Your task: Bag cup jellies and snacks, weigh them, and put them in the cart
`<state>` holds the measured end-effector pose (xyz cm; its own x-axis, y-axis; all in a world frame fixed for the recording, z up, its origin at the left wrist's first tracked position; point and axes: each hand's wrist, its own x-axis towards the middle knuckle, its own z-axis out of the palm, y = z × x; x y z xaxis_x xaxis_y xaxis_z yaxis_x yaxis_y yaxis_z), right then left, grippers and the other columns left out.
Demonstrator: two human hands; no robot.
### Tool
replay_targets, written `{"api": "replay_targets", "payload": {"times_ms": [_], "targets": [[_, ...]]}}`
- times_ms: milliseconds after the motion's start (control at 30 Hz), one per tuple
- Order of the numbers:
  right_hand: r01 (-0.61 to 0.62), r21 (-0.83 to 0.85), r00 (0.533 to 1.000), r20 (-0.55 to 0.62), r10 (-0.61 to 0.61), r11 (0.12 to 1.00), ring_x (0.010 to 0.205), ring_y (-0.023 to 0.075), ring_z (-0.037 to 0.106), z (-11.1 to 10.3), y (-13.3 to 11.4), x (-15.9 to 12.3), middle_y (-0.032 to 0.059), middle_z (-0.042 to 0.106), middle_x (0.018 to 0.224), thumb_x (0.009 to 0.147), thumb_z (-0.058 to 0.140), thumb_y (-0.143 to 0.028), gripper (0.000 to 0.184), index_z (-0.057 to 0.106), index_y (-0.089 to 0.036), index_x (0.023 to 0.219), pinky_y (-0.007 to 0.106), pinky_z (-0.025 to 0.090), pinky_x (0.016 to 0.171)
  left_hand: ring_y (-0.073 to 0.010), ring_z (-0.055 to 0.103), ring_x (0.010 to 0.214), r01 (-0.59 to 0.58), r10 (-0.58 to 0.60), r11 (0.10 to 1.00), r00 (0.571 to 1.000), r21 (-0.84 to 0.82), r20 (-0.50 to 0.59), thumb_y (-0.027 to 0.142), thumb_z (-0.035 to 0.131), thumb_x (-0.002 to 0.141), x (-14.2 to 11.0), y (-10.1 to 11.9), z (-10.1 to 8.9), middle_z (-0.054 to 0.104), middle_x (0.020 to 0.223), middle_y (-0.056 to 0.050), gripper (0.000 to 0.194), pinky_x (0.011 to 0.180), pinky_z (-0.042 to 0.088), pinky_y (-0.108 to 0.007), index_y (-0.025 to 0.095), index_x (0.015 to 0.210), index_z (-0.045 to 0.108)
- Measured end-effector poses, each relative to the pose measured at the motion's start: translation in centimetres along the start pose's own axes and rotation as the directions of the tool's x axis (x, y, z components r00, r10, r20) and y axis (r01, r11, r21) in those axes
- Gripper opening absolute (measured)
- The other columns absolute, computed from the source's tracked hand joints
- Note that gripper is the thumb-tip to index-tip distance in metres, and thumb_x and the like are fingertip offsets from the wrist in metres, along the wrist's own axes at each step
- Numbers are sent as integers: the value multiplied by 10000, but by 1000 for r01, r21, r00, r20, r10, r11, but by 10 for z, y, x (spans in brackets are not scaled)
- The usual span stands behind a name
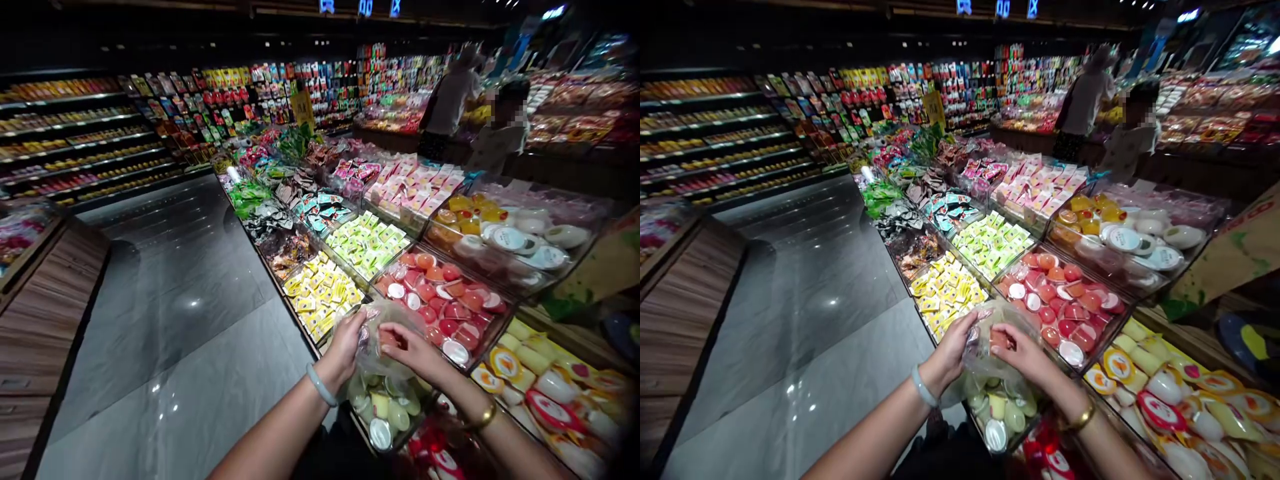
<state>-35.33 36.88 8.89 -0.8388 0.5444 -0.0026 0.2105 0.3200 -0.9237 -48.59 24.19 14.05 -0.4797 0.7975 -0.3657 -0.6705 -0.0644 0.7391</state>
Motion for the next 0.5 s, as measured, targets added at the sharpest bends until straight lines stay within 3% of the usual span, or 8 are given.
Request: {"api": "replay_targets", "payload": {"times_ms": [100,200,300,367,433,500], "targets": [[-46,-130,997,60,54,990,1018,298,726,26,22,5,57,764,1079,737,700,-503,304,726,-415,1027,451,582,935,-228,703,768,-15,14,999,1000,-35,-4,488,774,762,-4,-1,-6,787,897,-108,423,730,508,-306,119,970,788],[-3,-252,998,65,20,968,1085,342,696,23,32,10,107,749,1116,730,722,-489,300,750,-402,1015,514,549,979,-235,708,772,0,-1,997,1000,-71,-25,503,766,770,-7,-2,-14,789,928,-118,448,722,509,-309,122,1005,786],[-17,-182,992,120,39,983,913,335,722,-10,23,23,143,756,968,788,673,-579,260,780,-371,903,517,591,841,-223,694,708,4,-10,995,998,-95,-63,510,772,761,-8,-1,-21,786,880,-112,468,674,491,-298,123,1024,789],[-96,-155,991,78,109,983,718,290,702,-43,15,44,127,740,804,839,583,-649,385,776,-317,822,477,592,700,-202,674,664,0,-11,993,995,-116,-97,493,783,753,-8,-2,-25,778,820,-95,440,647,477,-284,123,993,797],[-121,-214,992,-71,108,969,761,290,684,-79,13,75,132,735,850,863,531,-654,477,758,-238,923,474,560,728,-190,664,657,8,-23,991,993,-133,-114,475,783,758,-8,-4,-28,772,793,-82,421,644,472,-275,124,990,801],[-189,-497,942,-335,14,847,949,329,661,-110,19,110,194,719,1054,836,589,-597,536,723,-156,1109,482,507,833,-182,661,671,20,-36,990,993,-140,-114,464,775,770,-8,-5,-30,769,787,-77,421,644,468,-264,119,1010,800]]}}
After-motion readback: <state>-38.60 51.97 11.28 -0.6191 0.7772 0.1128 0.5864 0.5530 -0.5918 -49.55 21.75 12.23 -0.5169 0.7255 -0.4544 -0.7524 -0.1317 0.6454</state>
